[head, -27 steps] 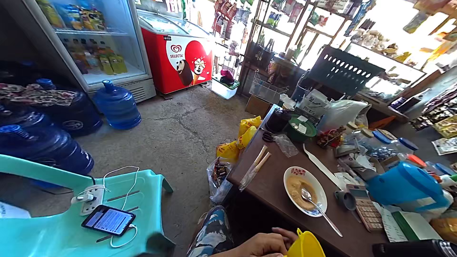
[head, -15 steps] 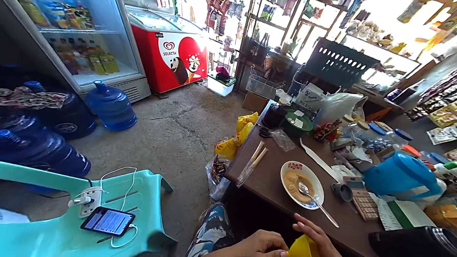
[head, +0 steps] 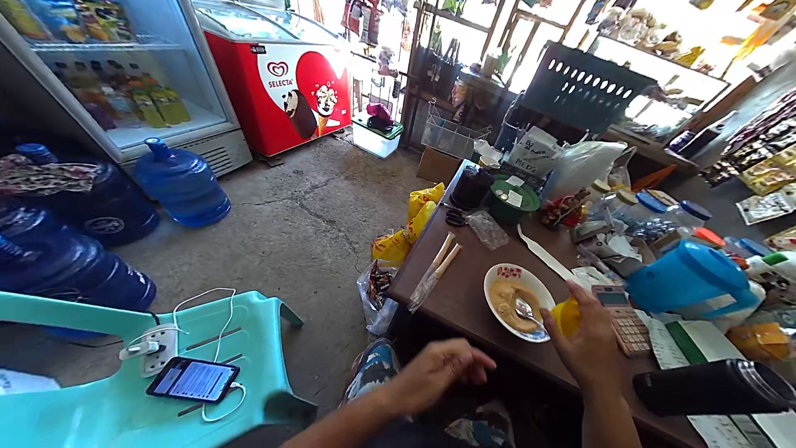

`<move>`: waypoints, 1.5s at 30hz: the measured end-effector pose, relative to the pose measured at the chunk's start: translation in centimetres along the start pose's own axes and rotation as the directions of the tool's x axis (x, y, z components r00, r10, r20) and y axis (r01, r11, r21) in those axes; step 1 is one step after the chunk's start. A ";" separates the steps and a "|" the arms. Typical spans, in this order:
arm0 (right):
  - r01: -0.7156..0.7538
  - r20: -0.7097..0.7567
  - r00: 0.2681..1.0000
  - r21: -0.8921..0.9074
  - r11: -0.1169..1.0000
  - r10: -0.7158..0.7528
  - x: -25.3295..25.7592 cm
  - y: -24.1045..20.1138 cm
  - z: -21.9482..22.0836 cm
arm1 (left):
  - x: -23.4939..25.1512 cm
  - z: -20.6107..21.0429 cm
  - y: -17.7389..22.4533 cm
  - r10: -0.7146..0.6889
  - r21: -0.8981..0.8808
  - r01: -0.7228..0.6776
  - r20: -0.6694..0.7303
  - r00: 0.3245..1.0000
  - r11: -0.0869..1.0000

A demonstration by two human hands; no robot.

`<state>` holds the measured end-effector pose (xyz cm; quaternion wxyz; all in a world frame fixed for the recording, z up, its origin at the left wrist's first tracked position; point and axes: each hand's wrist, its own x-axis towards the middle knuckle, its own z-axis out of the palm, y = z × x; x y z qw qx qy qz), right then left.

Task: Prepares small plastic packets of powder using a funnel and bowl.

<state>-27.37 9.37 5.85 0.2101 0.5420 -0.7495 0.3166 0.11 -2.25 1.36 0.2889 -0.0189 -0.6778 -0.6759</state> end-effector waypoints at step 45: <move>0.051 0.038 0.997 0.215 0.975 -0.061 -9.4 -0.2 0.9 | 17.4 -9.9 1.4 -0.067 0.855 0.031 0.004 0.998 0.518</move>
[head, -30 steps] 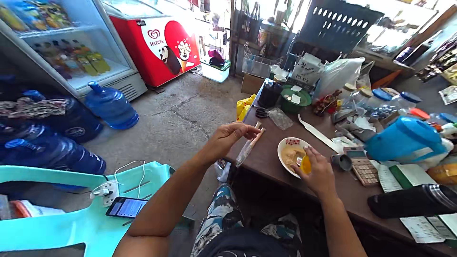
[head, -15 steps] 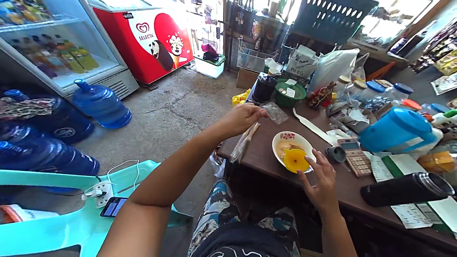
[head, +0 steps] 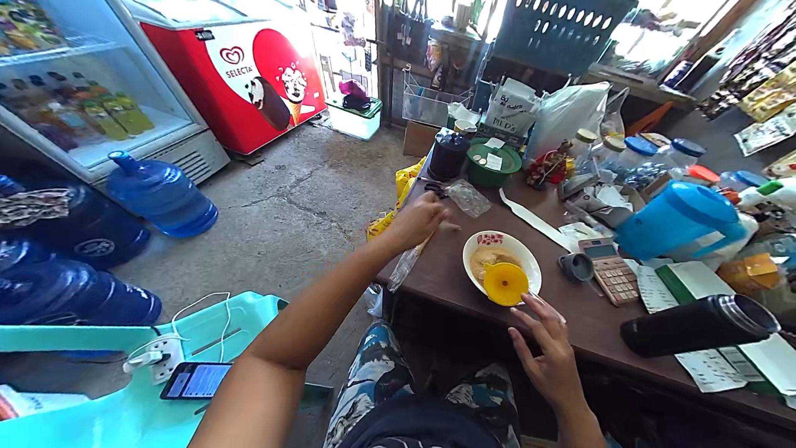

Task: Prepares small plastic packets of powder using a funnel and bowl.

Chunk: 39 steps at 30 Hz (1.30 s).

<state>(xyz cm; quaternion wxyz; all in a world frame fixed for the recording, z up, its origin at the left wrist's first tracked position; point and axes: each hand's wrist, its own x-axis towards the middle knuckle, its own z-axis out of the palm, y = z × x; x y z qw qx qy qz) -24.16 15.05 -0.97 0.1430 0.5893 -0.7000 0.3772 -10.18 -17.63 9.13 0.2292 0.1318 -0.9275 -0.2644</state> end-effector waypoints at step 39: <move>-0.075 -0.118 0.991 -0.105 0.992 0.063 4.6 3.8 -5.5 | -6.6 13.2 -3.6 0.241 0.401 -0.182 -0.100 0.965 0.898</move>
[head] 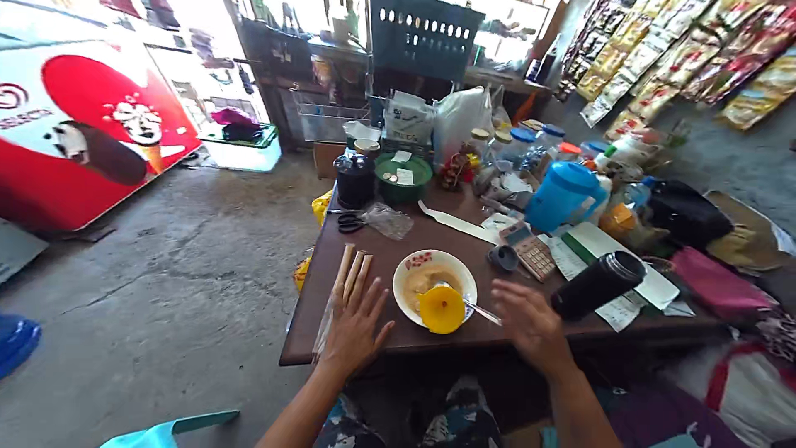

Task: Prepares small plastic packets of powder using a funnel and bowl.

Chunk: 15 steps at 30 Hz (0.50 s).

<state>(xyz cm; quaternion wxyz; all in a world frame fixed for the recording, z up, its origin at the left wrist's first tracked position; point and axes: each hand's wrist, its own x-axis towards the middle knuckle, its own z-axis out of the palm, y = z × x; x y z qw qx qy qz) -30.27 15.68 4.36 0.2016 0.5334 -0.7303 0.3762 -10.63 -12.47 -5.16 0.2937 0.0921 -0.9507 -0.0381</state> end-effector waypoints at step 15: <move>-0.434 0.394 0.638 -0.524 0.732 0.661 15.0 20.5 7.8 | -1.3 2.3 2.9 -0.173 0.168 0.192 -0.123 0.977 0.967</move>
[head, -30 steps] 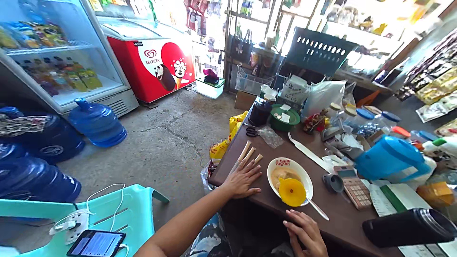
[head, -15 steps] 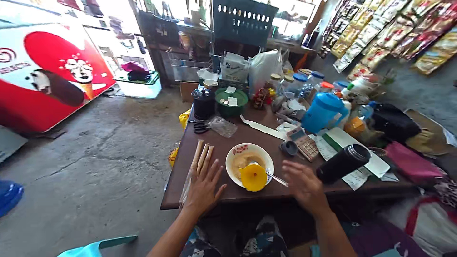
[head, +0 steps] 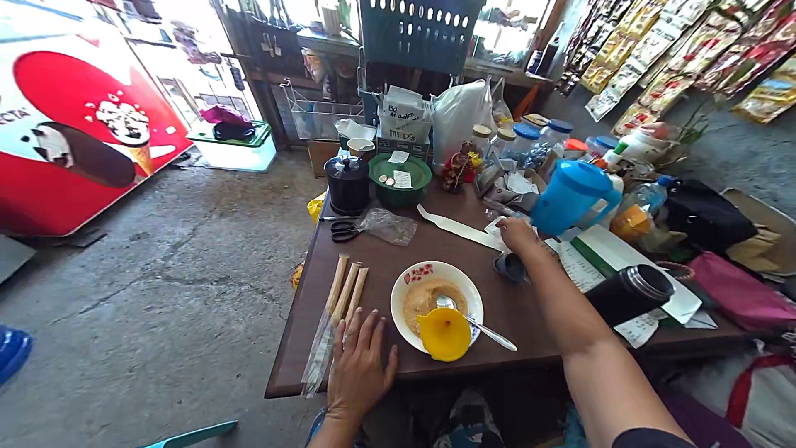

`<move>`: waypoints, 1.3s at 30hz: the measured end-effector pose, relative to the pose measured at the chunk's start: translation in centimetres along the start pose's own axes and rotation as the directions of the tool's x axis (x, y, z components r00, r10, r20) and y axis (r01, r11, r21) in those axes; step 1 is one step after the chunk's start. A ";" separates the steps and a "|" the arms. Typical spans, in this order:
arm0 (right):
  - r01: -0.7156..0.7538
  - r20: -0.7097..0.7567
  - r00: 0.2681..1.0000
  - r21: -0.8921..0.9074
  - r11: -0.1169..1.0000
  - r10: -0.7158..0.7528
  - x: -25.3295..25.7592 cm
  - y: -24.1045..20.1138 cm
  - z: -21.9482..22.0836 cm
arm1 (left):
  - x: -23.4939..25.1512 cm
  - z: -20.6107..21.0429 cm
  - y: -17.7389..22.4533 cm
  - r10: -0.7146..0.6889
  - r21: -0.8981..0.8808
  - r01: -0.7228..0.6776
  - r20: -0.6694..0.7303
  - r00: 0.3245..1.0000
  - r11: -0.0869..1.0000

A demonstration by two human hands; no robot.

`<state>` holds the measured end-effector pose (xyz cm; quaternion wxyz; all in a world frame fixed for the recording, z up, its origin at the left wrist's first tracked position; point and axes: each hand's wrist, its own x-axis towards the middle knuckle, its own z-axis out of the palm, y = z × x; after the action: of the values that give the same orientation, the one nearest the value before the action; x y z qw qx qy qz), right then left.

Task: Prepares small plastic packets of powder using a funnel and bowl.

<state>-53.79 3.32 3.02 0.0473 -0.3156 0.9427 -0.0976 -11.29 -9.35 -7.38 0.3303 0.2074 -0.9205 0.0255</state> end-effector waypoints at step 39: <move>0.217 -0.168 0.969 0.233 0.948 -0.180 3.9 -2.5 -1.5 | -0.1 0.2 0.6 -0.033 0.095 0.026 0.072 0.997 0.995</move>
<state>-55.67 -0.73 4.89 0.0082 -0.3928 0.8872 -0.2420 -11.52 -8.81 -7.54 0.2862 0.2369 -0.9267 0.0565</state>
